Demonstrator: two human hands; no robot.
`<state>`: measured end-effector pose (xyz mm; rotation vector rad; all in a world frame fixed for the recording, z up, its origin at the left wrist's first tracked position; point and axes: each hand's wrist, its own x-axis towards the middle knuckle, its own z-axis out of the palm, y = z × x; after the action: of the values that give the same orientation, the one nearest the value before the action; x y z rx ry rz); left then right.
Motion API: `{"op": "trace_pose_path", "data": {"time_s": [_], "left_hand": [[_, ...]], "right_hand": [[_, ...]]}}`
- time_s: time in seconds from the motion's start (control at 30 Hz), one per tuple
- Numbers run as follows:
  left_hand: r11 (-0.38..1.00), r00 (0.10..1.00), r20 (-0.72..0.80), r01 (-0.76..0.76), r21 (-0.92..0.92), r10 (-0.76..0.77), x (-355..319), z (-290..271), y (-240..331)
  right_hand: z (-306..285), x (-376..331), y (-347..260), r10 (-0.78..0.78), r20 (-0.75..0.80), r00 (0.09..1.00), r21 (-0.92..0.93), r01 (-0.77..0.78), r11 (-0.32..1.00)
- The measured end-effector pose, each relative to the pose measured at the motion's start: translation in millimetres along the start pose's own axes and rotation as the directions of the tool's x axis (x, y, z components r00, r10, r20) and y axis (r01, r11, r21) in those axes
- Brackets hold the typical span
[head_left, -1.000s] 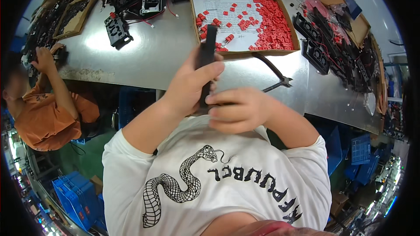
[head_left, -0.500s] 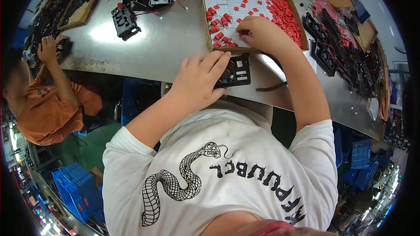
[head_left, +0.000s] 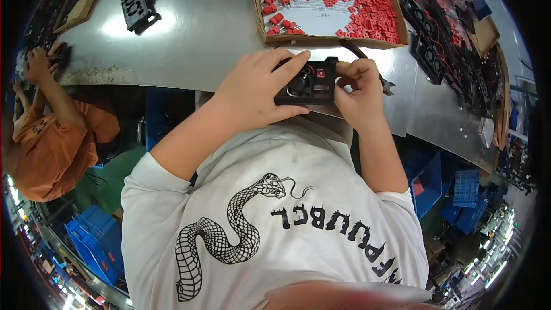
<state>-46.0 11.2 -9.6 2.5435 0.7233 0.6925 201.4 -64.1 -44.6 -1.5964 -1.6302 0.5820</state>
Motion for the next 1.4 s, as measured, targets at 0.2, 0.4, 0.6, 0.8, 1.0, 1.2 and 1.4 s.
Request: {"op": "trace_pose_path", "data": {"time_s": [0.2,0.4,0.6,0.8,1.0,1.2,1.4], "left_hand": [[0.991,0.994,0.079,0.059,0.118,-0.069,2,-2,-2],[0.979,0.981,0.136,0.117,0.165,-0.14,6,-5,3],[0.979,0.968,0.202,0.116,0.167,-0.149,15,-10,5],[0.98,0.958,0.248,0.101,0.172,-0.142,18,-15,6],[0.984,0.955,0.262,0.106,0.146,-0.142,15,-14,11],[0.987,0.959,0.251,0.098,0.129,-0.128,16,-13,15],[0.985,0.968,0.212,0.111,0.131,-0.137,12,-9,14]], "right_hand": [[-10,5,-5,0.143,0.227,0.963,0.342,-0.216,0.914],[-31,20,-39,0.381,0.378,0.844,0.396,-0.519,0.758],[-17,27,-55,-0.055,0.126,0.991,-0.22,0.082,0.972],[-21,38,-53,-0.09,0.249,0.964,-0.194,0.141,0.971],[-49,106,-45,-0.166,0.219,0.962,-0.221,0.214,0.952],[-38,190,11,-0.39,0.351,0.851,-0.514,0.523,0.68],[-39,194,3,-0.031,0.489,0.872,-0.558,0.34,0.757]]}}
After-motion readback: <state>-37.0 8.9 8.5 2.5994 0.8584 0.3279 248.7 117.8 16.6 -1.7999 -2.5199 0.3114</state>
